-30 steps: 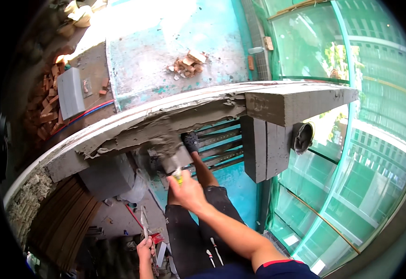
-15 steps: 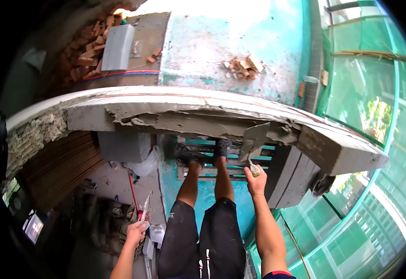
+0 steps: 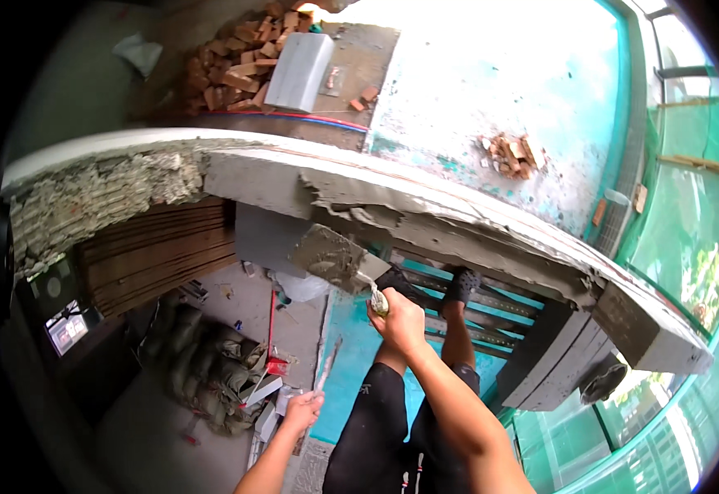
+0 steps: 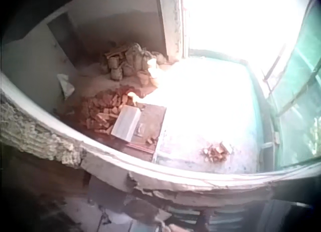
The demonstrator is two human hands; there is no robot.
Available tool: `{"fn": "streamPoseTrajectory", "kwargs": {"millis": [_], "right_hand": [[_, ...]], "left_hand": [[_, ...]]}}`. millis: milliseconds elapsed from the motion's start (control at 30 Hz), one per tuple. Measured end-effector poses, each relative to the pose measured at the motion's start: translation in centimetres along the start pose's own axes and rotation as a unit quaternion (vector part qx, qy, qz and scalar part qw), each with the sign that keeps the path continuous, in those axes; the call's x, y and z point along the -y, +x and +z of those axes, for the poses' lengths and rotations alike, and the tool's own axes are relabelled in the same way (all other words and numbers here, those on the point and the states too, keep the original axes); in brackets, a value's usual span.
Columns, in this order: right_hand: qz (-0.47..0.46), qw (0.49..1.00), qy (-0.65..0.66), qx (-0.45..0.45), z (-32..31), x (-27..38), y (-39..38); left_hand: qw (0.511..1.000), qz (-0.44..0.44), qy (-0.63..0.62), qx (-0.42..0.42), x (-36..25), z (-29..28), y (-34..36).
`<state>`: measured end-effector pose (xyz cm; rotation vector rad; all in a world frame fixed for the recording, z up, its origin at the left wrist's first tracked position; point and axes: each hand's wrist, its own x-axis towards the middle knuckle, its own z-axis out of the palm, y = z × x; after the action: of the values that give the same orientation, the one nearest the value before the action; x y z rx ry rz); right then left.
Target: The person applies mortar to a concrete beam using a trowel, then lifts and places a lightweight concrete block onto the beam. Later, the person walks through a construction site, handles a power tool, and organizes electrical cables and tools in a storage bag.
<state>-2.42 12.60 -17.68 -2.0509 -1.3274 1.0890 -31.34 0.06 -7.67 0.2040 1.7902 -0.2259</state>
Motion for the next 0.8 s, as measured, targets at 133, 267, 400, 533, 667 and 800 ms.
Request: {"fn": "streamPoseTrajectory", "kwargs": {"millis": [133, 267, 400, 533, 667, 800], "right_hand": [[-0.130, 0.991, -0.002, -0.042, 2.7, 3.1, 3.1], [-0.047, 0.996, -0.081, 0.012, 6.4, 2.5, 5.3], [0.005, 0.993, -0.061, 0.104, 7.7, 3.8, 4.3], [0.037, 0.980, 0.048, 0.192, 4.7, 5.5, 0.8], [0.266, 0.879, 0.379, 0.116, 0.7, 7.7, -4.4], [0.348, 0.724, 0.594, 0.046, 2.0, 11.0, -3.8]], "left_hand": [[1.000, -0.001, -0.022, 0.009, 2.3, 0.0, 0.6], [0.998, -0.030, -0.051, 0.013, 2.5, 0.4, 0.1], [0.994, -0.042, -0.104, 0.004, 4.0, -0.3, 0.2], [0.995, -0.041, -0.087, -0.014, 4.9, -0.7, 0.2], [0.995, -0.042, -0.085, -0.011, 4.7, -0.8, 0.0], [0.998, -0.025, -0.050, 0.001, 4.1, -0.3, 0.0]]}}
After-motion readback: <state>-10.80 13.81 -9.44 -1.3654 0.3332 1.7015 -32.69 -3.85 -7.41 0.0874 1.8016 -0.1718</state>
